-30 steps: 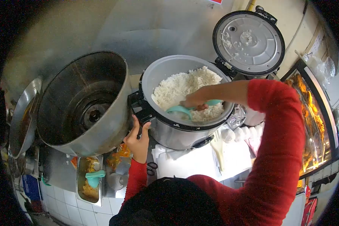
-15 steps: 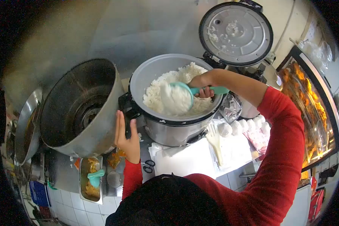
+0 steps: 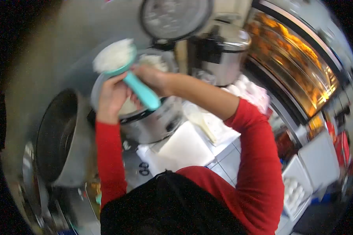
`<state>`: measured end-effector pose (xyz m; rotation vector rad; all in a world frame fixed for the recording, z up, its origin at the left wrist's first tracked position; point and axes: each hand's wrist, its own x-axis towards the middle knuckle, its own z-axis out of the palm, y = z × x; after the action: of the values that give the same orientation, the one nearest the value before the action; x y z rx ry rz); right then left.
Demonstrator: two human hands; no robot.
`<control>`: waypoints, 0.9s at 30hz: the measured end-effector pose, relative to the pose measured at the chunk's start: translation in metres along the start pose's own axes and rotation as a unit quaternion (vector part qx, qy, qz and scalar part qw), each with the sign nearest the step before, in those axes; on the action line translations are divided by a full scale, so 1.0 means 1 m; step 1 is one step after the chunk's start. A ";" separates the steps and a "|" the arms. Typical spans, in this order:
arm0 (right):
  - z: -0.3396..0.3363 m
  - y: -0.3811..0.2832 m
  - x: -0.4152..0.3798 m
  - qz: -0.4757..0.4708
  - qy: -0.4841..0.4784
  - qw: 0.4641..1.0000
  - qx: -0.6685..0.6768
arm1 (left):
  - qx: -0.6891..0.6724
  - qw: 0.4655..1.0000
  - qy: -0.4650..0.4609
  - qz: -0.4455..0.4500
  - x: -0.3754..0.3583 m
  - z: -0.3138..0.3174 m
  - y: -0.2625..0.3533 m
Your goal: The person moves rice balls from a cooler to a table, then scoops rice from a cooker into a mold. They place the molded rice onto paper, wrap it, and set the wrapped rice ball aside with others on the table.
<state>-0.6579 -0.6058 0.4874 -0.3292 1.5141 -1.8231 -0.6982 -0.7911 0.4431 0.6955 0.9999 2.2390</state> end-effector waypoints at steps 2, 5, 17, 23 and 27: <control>-0.032 0.025 -0.028 -0.074 0.046 0.993 -0.081 | -0.031 0.976 0.195 0.093 -0.002 0.029 -0.001; -0.112 0.108 -0.059 -0.192 0.196 0.935 -0.223 | -0.158 0.982 0.079 0.068 -0.008 0.003 0.020; -0.155 0.332 -0.037 0.065 0.477 0.624 -0.616 | -0.111 0.979 0.169 0.035 0.003 -0.025 0.025; -0.183 0.338 -0.031 0.109 0.376 0.671 -0.630 | -0.205 0.966 0.158 0.012 -0.005 -0.026 0.025; -0.161 0.314 -0.052 0.080 0.391 0.733 -0.552 | -0.169 0.972 0.164 0.019 -0.013 -0.031 0.031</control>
<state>-0.6048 -0.4631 0.1649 0.0881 3.0193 -0.6668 -0.7183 -0.8319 0.4461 0.1996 0.7225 2.5263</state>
